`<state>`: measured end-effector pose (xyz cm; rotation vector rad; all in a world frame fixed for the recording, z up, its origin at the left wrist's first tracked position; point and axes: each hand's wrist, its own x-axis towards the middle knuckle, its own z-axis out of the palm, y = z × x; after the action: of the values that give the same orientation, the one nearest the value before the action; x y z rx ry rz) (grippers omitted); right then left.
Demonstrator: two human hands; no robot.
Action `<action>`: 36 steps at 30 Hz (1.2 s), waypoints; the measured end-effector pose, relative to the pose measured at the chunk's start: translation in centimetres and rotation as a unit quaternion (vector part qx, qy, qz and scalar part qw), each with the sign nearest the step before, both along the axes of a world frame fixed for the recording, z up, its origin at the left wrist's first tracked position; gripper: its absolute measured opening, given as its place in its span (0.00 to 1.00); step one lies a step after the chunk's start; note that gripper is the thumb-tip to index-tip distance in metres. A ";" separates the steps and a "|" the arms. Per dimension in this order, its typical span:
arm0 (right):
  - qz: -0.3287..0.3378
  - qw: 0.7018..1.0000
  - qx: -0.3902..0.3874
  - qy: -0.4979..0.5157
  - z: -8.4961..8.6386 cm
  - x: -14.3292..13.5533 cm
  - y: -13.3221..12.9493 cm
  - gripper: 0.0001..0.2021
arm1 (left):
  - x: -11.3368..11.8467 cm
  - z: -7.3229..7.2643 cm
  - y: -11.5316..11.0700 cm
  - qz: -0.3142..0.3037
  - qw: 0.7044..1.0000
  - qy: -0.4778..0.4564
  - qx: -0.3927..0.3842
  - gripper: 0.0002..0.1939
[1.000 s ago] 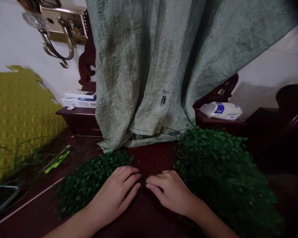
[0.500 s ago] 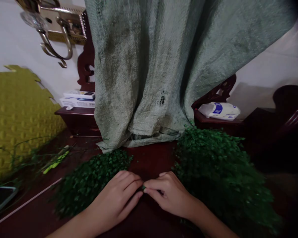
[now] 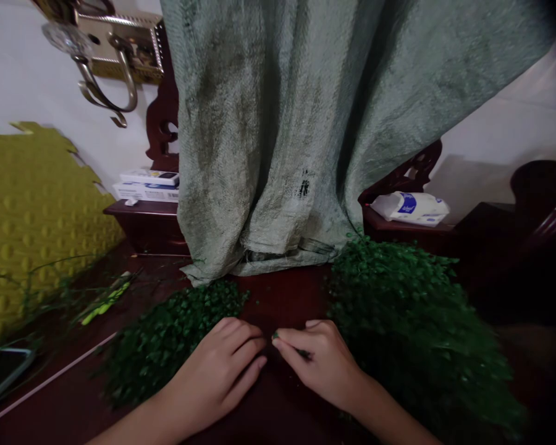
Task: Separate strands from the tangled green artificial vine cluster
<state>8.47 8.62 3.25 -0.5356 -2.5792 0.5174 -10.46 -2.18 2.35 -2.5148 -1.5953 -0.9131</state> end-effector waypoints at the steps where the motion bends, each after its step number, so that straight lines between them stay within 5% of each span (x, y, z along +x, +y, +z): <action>1: -0.013 1.000 -0.002 0.010 -0.2 -0.1 0.0 0.16 | 0.0 0.0 0.0 0.001 1.000 0.000 -0.001 0.10; 6: -0.074 0.994 -0.036 0.076 -0.2 -0.3 0.8 0.11 | 0.0 0.1 0.0 0.007 1.000 -0.001 0.001 0.10; 13: -0.037 0.985 -0.021 0.165 1.2 -0.1 1.3 0.09 | 0.0 0.1 0.1 0.007 1.000 0.000 0.009 0.10; 17: -0.013 0.968 -0.145 0.205 1.3 -0.1 1.2 0.09 | 0.1 0.1 0.1 0.007 1.000 -0.002 0.000 0.10; 23: 0.008 0.878 -0.421 0.226 0.5 -0.5 1.2 0.11 | 0.0 0.2 0.0 0.001 1.000 -0.006 -0.015 0.11; 36: 0.007 0.920 -0.358 0.162 0.5 -0.7 0.8 0.15 | 0.1 0.4 0.0 0.006 0.999 -0.008 -0.036 0.13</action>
<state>7.79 9.44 3.79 -0.5950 -2.0230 1.4423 -10.34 -2.23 2.79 -2.5486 -1.6737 -0.8928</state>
